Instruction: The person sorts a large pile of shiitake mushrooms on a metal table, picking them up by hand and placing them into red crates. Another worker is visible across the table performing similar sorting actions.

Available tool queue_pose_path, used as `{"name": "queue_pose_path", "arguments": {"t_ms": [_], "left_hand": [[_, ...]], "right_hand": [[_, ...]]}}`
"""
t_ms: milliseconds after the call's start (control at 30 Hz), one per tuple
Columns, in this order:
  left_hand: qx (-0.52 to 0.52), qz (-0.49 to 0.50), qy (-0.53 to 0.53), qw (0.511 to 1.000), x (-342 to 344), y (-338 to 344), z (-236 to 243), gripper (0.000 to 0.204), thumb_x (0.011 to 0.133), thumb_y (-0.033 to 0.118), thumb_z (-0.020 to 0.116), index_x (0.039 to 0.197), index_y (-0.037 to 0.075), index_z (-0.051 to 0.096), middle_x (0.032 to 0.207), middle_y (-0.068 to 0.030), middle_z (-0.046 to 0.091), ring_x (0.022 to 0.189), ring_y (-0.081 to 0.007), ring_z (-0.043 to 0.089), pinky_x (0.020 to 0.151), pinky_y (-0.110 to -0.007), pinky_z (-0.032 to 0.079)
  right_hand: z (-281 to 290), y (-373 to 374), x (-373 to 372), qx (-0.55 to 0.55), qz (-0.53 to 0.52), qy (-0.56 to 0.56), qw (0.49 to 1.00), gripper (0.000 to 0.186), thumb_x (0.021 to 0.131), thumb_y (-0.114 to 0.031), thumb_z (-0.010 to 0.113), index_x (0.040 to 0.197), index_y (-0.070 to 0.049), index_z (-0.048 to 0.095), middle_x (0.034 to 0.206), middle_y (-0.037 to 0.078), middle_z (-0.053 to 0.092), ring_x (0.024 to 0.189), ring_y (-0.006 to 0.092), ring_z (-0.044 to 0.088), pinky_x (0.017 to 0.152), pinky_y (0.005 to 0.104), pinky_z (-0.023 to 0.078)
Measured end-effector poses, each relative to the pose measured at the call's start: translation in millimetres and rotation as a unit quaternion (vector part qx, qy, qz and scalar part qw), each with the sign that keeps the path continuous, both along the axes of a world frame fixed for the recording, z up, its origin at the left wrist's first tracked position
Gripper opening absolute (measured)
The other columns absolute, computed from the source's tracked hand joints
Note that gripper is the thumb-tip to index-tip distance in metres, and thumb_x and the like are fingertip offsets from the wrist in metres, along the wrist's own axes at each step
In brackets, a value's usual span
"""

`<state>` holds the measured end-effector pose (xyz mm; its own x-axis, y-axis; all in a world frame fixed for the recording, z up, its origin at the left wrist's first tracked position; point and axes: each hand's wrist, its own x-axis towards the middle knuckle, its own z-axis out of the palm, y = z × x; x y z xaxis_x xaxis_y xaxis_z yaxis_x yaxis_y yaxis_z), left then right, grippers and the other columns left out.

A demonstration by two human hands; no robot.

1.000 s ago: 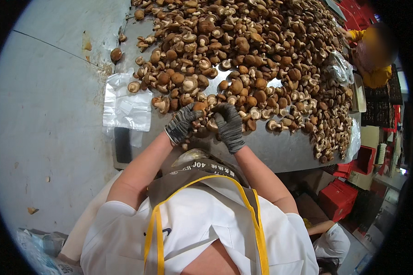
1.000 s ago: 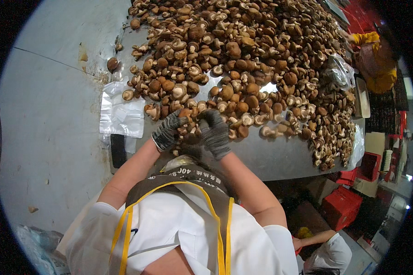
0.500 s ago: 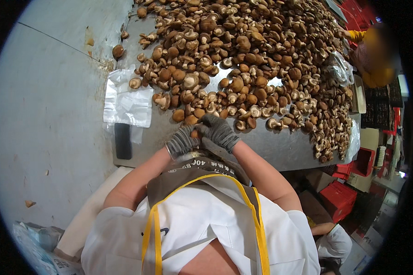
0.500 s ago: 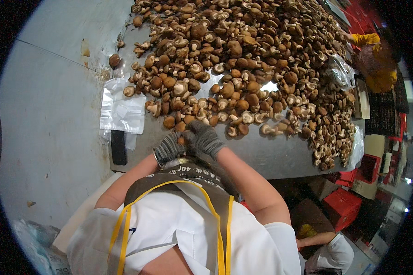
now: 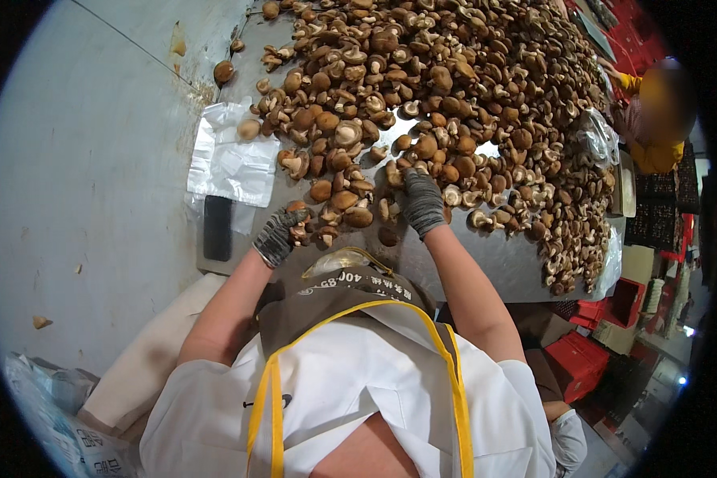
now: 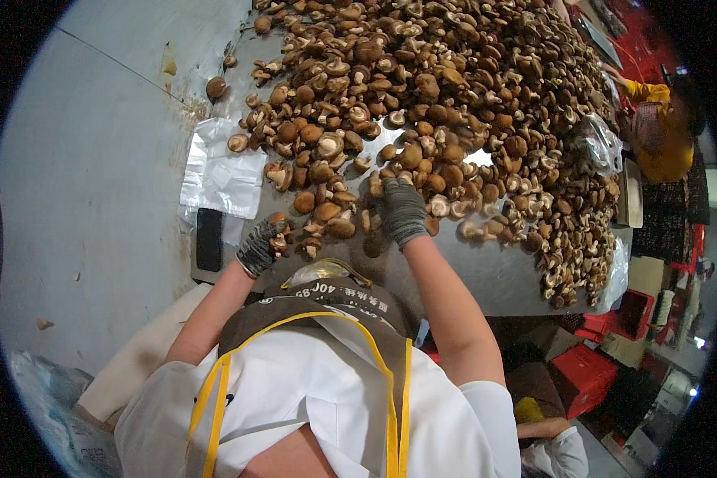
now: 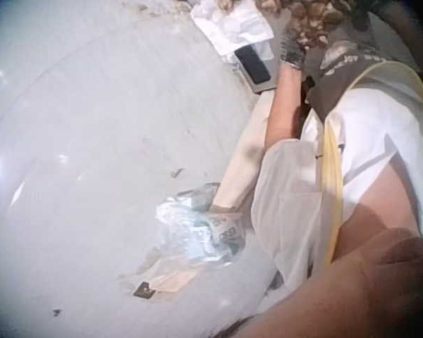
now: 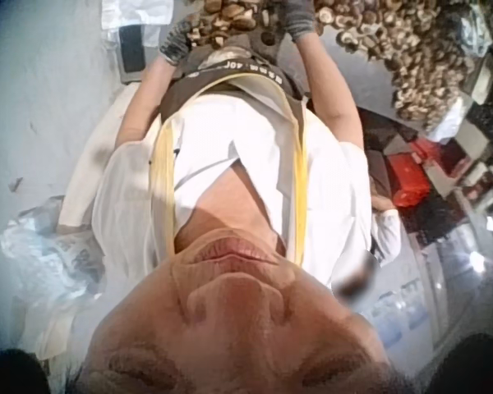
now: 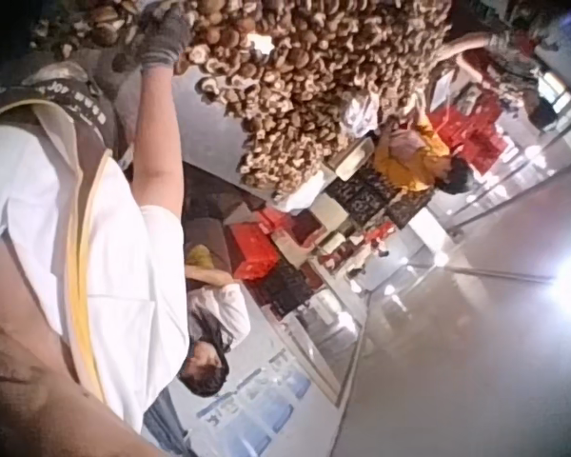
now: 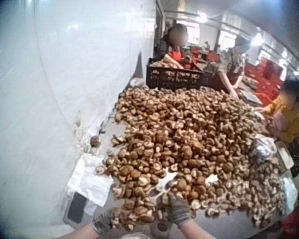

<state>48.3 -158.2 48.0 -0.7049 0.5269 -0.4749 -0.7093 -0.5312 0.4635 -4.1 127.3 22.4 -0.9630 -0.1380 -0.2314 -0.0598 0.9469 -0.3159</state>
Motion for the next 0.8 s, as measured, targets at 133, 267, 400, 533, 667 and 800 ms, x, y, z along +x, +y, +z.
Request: {"name": "queue_pose_path", "arguments": {"t_ms": [133, 267, 400, 533, 667, 800], "left_hand": [[-0.254, 0.143, -0.079, 0.953, 25, -17, -77, 0.020, 0.085, 0.022, 0.062, 0.100, 0.011, 0.057, 0.071, 0.0008, 0.054, 0.052, -0.0114, 0.048, 0.040, -0.027, 0.038], [-0.270, 0.129, -0.095, 0.949, 26, -16, -72, 0.022, 0.087, 0.020, 0.061, 0.105, 0.008, 0.056, 0.076, -0.0010, 0.058, 0.058, -0.0144, 0.055, 0.046, -0.031, 0.046], [-0.226, 0.184, -0.116, 0.949, 21, -6, -87, 0.021, 0.090, 0.017, 0.056, 0.108, 0.007, 0.057, 0.083, -0.0029, 0.060, 0.063, -0.0154, 0.057, 0.048, -0.030, 0.046], [-0.232, 0.213, -0.104, 0.943, 33, -13, -76, 0.023, 0.089, 0.019, 0.059, 0.108, 0.007, 0.056, 0.086, -0.0041, 0.061, 0.063, -0.0169, 0.057, 0.047, -0.031, 0.046], [-0.212, 0.190, -0.117, 0.951, 47, -26, -106, 0.029, 0.087, 0.019, 0.060, 0.114, 0.009, 0.054, 0.084, -0.0067, 0.061, 0.062, -0.0217, 0.061, 0.046, -0.037, 0.051], [-0.242, 0.190, -0.138, 0.942, 50, -15, -95, 0.021, 0.088, 0.024, 0.059, 0.102, 0.009, 0.058, 0.075, -0.0042, 0.060, 0.054, -0.0185, 0.055, 0.042, -0.034, 0.045]], "right_hand": [[-2, -14, 6, -0.007, 0.000, 0.085, 0.996, 0.054, 0.071, -0.013, 0.068, 0.121, -0.007, 0.049, 0.123, 0.019, 0.051, 0.110, 0.0370, 0.051, 0.093, 0.0438, 0.042], [5, -60, 10, -0.029, 0.136, 0.112, 0.984, 0.059, 0.074, -0.023, 0.066, 0.129, -0.017, 0.046, 0.136, 0.017, 0.042, 0.123, 0.0349, 0.042, 0.102, 0.0506, 0.032], [-16, -73, 22, 0.086, 0.273, 0.075, 0.955, 0.057, 0.079, -0.037, 0.061, 0.133, -0.028, 0.044, 0.145, 0.010, 0.033, 0.133, 0.0298, 0.031, 0.106, 0.0591, 0.017], [-13, -35, 34, 0.070, 0.265, 0.054, 0.960, 0.060, 0.077, -0.047, 0.062, 0.131, -0.026, 0.047, 0.141, 0.008, 0.039, 0.130, 0.0282, 0.036, 0.105, 0.0603, 0.018], [-11, -21, 48, 0.070, 0.238, 0.094, 0.964, 0.060, 0.076, -0.047, 0.063, 0.128, -0.022, 0.050, 0.137, 0.011, 0.042, 0.127, 0.0301, 0.039, 0.105, 0.0571, 0.021], [4, -40, 45, 0.118, 0.227, 0.108, 0.961, 0.061, 0.076, -0.041, 0.063, 0.131, -0.018, 0.047, 0.131, 0.013, 0.048, 0.123, 0.0311, 0.043, 0.103, 0.0541, 0.027]]}}
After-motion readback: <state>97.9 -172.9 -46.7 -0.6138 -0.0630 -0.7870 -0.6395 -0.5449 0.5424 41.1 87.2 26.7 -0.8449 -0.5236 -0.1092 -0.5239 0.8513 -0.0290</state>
